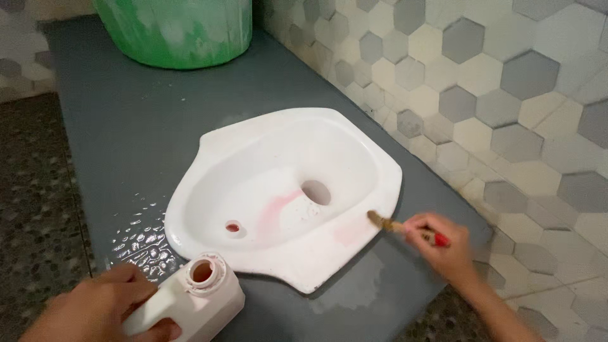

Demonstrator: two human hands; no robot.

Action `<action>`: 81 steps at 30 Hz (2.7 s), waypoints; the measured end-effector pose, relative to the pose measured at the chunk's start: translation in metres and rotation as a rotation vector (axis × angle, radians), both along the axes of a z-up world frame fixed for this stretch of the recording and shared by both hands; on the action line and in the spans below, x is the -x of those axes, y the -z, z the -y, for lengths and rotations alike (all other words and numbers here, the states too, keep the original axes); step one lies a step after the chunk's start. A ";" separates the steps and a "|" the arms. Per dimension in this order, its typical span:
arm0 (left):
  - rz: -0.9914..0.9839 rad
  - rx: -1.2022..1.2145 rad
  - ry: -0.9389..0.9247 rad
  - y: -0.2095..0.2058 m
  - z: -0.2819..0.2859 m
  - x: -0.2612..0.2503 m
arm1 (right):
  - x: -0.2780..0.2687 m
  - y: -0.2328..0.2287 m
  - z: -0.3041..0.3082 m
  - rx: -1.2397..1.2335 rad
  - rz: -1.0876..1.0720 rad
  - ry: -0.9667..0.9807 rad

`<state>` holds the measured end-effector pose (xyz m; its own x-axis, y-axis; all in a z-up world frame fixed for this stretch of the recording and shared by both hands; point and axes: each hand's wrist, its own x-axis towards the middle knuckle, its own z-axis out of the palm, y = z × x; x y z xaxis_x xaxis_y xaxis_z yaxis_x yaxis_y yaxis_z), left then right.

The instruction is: The person applies a red liquid from a white bottle onto a white ceramic sink using a paintbrush, then scrubs the sink surface with a green sponge.

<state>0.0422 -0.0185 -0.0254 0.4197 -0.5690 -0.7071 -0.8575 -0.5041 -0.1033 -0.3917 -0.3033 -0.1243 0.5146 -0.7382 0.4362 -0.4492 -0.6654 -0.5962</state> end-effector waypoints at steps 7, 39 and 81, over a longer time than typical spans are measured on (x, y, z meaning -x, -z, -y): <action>0.000 -0.031 0.020 -0.006 0.001 0.003 | -0.014 0.001 -0.034 0.034 0.014 -0.173; -0.050 -0.020 -0.096 -0.061 0.002 0.043 | -0.051 -0.027 -0.022 0.102 -0.100 -0.022; -0.040 0.232 -0.233 -0.072 -0.013 0.058 | -0.029 -0.025 -0.026 0.009 -0.124 -0.019</action>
<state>-0.0162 -0.0056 0.0465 0.5320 -0.6089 -0.5884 -0.7177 -0.6930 0.0683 -0.3629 -0.2775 -0.0993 0.5787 -0.7241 0.3752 -0.5062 -0.6796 -0.5309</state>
